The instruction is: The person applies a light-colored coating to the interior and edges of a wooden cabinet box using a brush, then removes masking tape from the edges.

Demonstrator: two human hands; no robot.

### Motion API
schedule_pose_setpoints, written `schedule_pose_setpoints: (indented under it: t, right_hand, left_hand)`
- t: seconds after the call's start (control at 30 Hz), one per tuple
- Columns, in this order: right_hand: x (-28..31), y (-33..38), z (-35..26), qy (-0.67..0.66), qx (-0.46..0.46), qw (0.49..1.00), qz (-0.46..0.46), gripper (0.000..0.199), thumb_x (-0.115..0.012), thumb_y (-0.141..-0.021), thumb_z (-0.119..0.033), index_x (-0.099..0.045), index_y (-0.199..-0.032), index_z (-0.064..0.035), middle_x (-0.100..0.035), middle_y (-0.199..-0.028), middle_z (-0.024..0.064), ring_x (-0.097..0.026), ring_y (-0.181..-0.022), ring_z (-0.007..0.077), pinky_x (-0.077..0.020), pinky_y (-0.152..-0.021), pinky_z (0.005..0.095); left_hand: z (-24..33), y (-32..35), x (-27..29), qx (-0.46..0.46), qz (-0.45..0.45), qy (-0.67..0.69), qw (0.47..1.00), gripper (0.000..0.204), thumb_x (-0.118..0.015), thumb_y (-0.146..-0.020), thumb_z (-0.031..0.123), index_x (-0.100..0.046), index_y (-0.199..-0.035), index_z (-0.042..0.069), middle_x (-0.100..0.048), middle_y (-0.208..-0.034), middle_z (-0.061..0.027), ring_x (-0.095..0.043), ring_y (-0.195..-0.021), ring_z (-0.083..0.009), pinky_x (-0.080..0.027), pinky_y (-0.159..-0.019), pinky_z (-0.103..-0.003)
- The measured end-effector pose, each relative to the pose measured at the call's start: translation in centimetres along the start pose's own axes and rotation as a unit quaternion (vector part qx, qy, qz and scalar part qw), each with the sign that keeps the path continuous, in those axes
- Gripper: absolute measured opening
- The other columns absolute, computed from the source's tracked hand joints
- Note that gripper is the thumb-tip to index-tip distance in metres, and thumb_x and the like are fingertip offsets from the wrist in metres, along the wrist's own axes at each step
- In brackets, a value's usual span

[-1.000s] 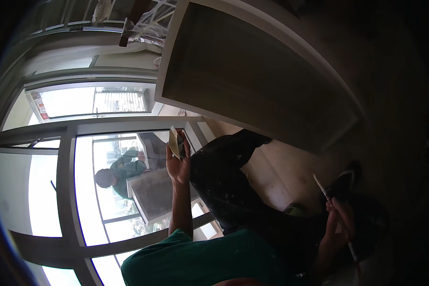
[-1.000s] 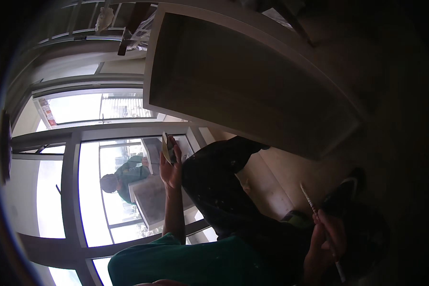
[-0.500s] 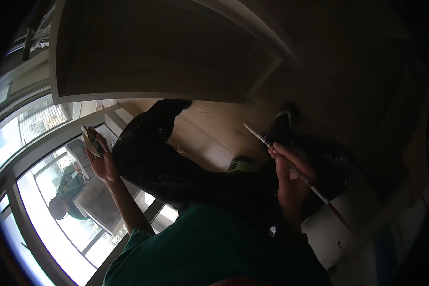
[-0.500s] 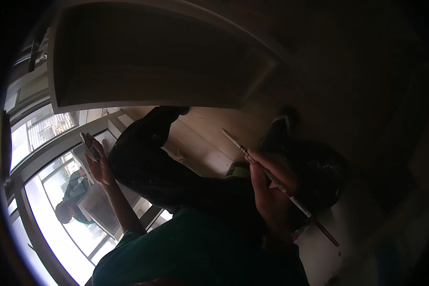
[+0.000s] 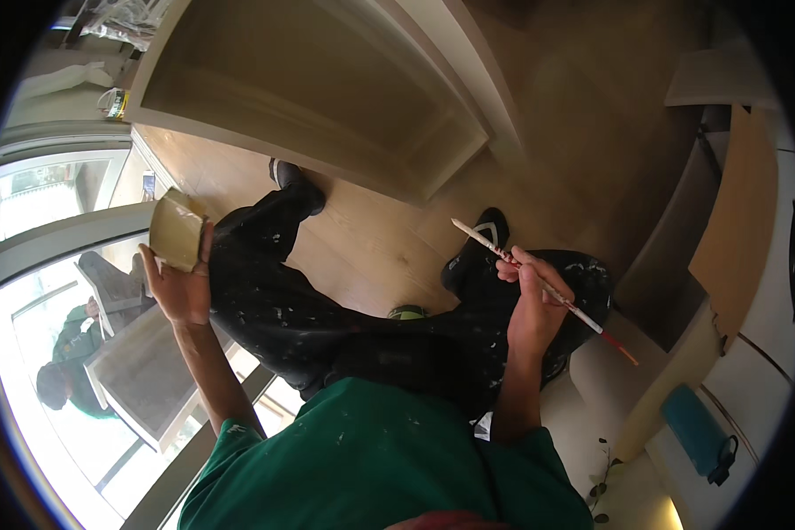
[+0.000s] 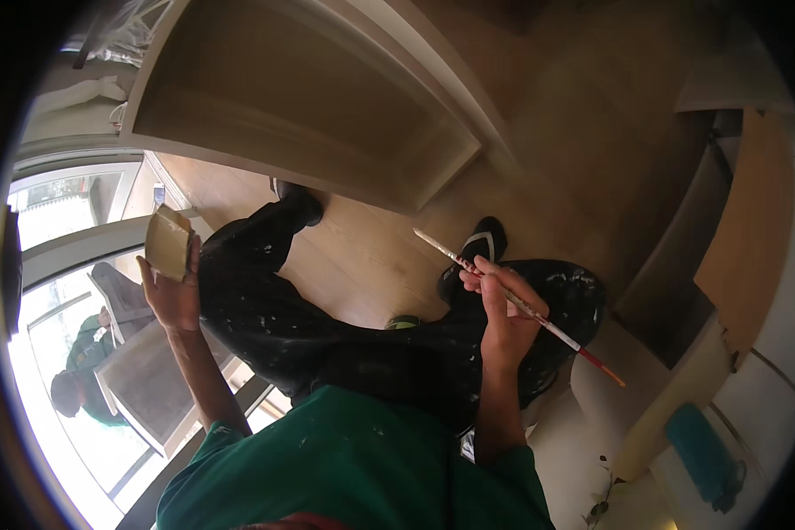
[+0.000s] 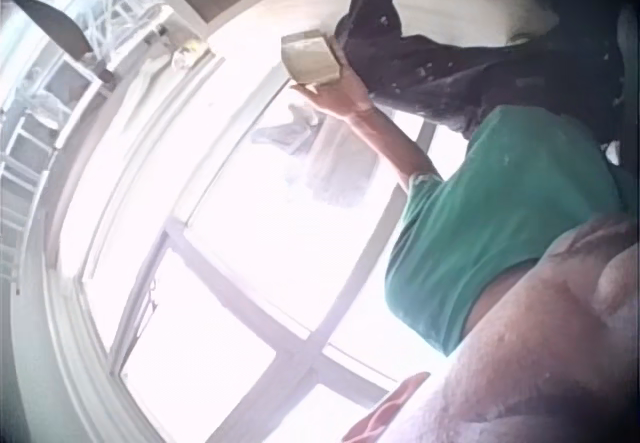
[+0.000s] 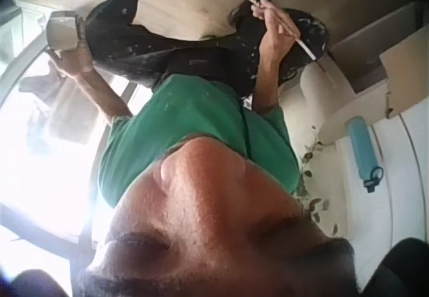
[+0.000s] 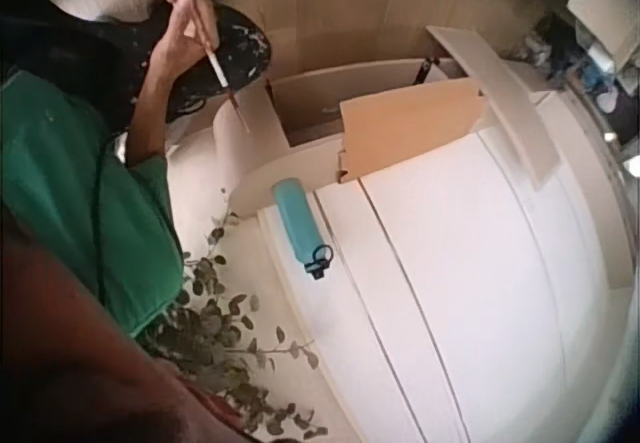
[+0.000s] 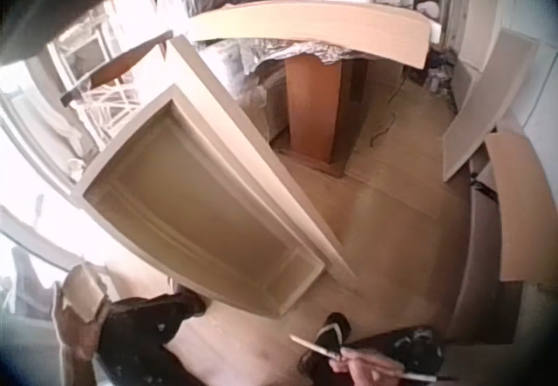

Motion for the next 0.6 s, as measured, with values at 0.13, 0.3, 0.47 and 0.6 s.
schedule_pose_setpoints:
  t: [0.13,0.3,0.47,0.6]
  right_hand:
    - [-2.6,2.5,-1.3,-0.073,0.028,0.996,-0.032,0.021,-0.063,-0.095,-0.001,-0.069,-0.111,0.0124,-0.072,-0.095,0.0208,-0.073,-0.085,0.0251,-0.0596,-0.08,0.0355]
    - [-9.7,6.8,-3.1,-0.034,0.093,0.978,-0.185,0.019,-0.065,-0.09,0.01,-0.07,-0.108,0.0122,-0.074,-0.098,0.0208,-0.073,-0.087,0.0227,-0.0583,-0.082,0.0304]
    - [-10.1,8.8,-2.5,0.0,0.075,0.982,-0.173,0.017,-0.064,-0.093,0.007,-0.071,-0.108,0.0105,-0.074,-0.099,0.0184,-0.073,-0.09,0.0203,-0.0581,-0.082,0.0286]
    - [-9.3,9.7,-4.1,0.026,0.097,0.983,-0.154,0.016,-0.063,-0.095,0.005,-0.071,-0.108,0.0106,-0.073,-0.097,0.0178,-0.073,-0.089,0.0201,-0.0581,-0.083,0.0286]
  left_hand:
    - [-6.5,2.3,-3.8,0.069,0.062,0.001,0.996,0.061,-0.037,-0.109,0.046,-0.042,-0.148,-0.001,-0.05,-0.149,-0.0194,-0.047,-0.139,-0.0373,-0.033,-0.12,-0.06]
    - [-14.6,6.6,-7.7,0.181,0.085,0.092,0.976,0.065,-0.033,-0.109,0.052,-0.044,-0.147,0.0,-0.052,-0.149,-0.0166,-0.048,-0.14,-0.0332,-0.034,-0.119,-0.055]
    - [-14.6,8.4,-8.8,0.203,0.074,0.151,0.965,0.061,-0.034,-0.108,0.051,-0.044,-0.149,0.006,-0.052,-0.149,-0.0115,-0.048,-0.139,-0.0309,-0.033,-0.119,-0.056]
    - [-12.1,7.3,-8.2,0.184,0.041,0.162,0.969,0.062,-0.033,-0.108,0.049,-0.044,-0.147,0.002,-0.052,-0.149,-0.0139,-0.047,-0.14,-0.0305,-0.033,-0.12,-0.055]
Point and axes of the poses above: each hand's wrist, its own y-axis away from the middle knuckle, its own x-axis out of the back of the hand, z = x × y, the point moved 7 cm from there along -y, towards the middle knuckle
